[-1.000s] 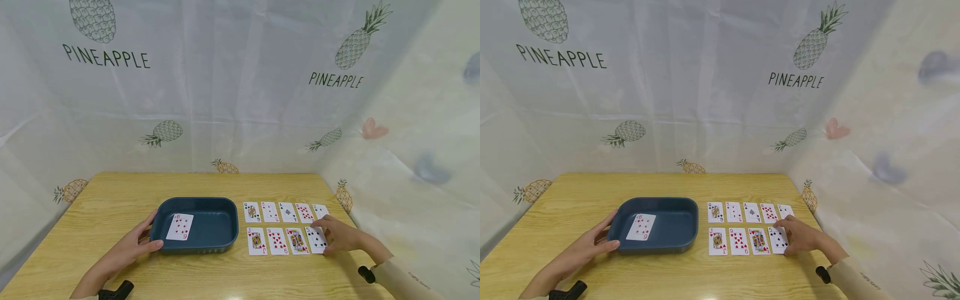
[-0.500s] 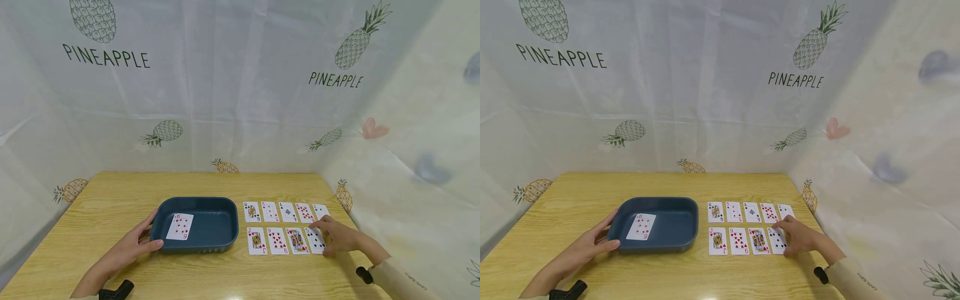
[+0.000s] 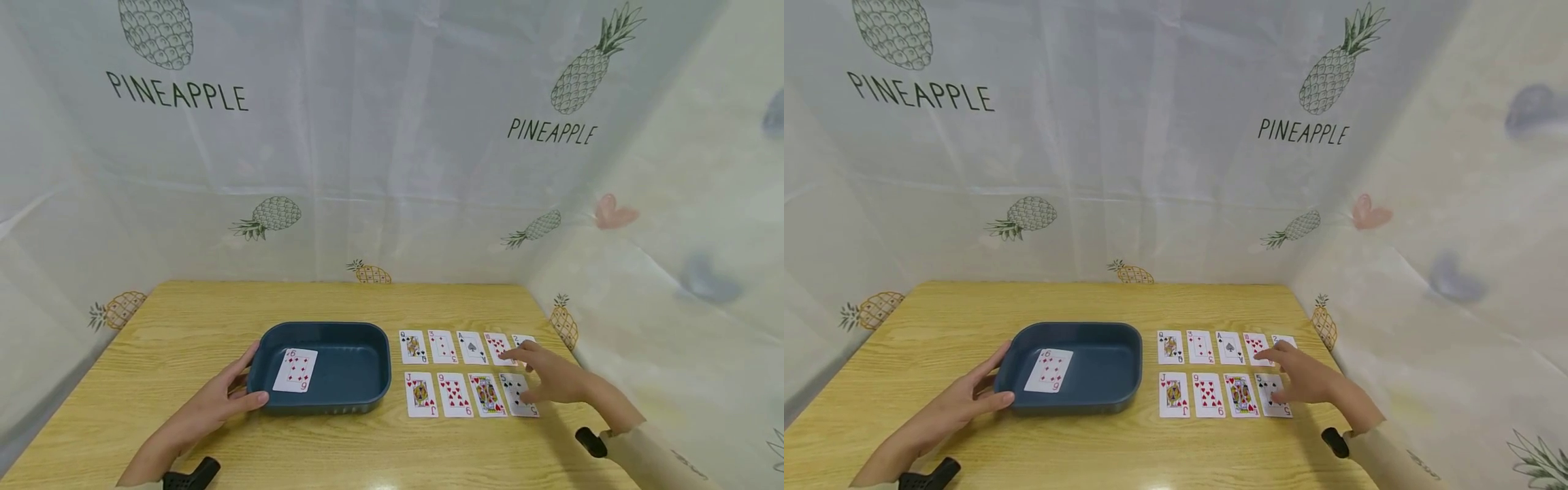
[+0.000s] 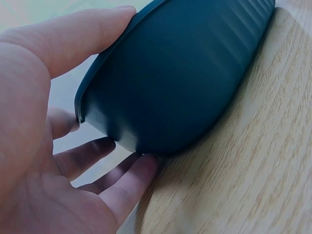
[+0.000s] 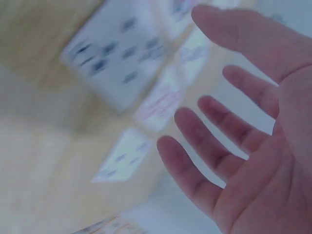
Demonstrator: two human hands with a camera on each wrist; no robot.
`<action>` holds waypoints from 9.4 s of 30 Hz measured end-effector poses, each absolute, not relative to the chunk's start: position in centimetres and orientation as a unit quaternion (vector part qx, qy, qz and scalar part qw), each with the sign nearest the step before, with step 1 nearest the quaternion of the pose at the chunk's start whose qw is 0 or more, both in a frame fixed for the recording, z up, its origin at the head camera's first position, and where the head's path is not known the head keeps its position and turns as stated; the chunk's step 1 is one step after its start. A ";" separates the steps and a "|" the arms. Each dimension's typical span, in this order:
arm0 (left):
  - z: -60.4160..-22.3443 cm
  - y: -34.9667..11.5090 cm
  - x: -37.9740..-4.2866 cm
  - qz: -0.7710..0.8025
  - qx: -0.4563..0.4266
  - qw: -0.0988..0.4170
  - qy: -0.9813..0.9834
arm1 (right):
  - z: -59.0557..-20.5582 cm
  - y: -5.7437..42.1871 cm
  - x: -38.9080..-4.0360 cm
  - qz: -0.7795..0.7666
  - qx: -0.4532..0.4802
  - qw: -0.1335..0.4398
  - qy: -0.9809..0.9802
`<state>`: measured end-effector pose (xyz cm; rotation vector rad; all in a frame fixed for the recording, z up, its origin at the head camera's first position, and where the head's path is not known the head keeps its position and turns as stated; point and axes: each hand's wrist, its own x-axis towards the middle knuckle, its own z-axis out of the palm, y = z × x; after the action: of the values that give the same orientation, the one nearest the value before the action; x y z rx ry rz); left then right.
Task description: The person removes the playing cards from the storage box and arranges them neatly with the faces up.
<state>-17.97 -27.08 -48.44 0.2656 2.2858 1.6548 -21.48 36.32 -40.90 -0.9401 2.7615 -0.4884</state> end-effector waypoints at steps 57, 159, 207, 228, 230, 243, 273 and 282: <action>-48.3 -27.0 -17.8 0.579 0.097 0.143 0.797 | -45.6 -2.6 -24.7 -0.157 -0.232 0.072 0.957; -48.3 -26.9 -17.8 0.571 0.086 0.153 0.802 | -43.6 45.2 -20.8 -0.217 -0.234 0.147 0.936; -48.6 -26.7 -17.4 0.575 0.084 0.156 0.799 | -39.8 7.6 -22.6 -0.276 -0.368 0.025 0.888; -48.2 -27.0 -17.5 0.573 0.096 0.158 0.798 | -45.8 -4.1 -23.5 -0.091 -0.244 0.034 0.965; -48.2 -27.0 -17.5 0.574 0.096 0.157 0.798 | -45.6 -4.2 -23.5 -0.083 -0.240 0.034 0.967; -48.3 -27.1 -17.5 0.580 0.100 0.160 0.792 | -45.6 -4.6 -23.9 -0.075 -0.222 0.046 0.971; -48.1 -27.5 -17.3 0.576 0.107 0.172 0.792 | -37.5 17.8 -24.1 -0.209 -0.316 -0.004 0.925; -48.1 -27.4 -17.5 0.584 0.114 0.179 0.784 | -39.7 31.1 -23.1 -0.154 -0.287 0.011 0.945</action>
<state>-17.49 -27.38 -48.15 0.3229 2.2159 1.6513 -23.12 31.12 -39.66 -0.8961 2.9494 -0.4809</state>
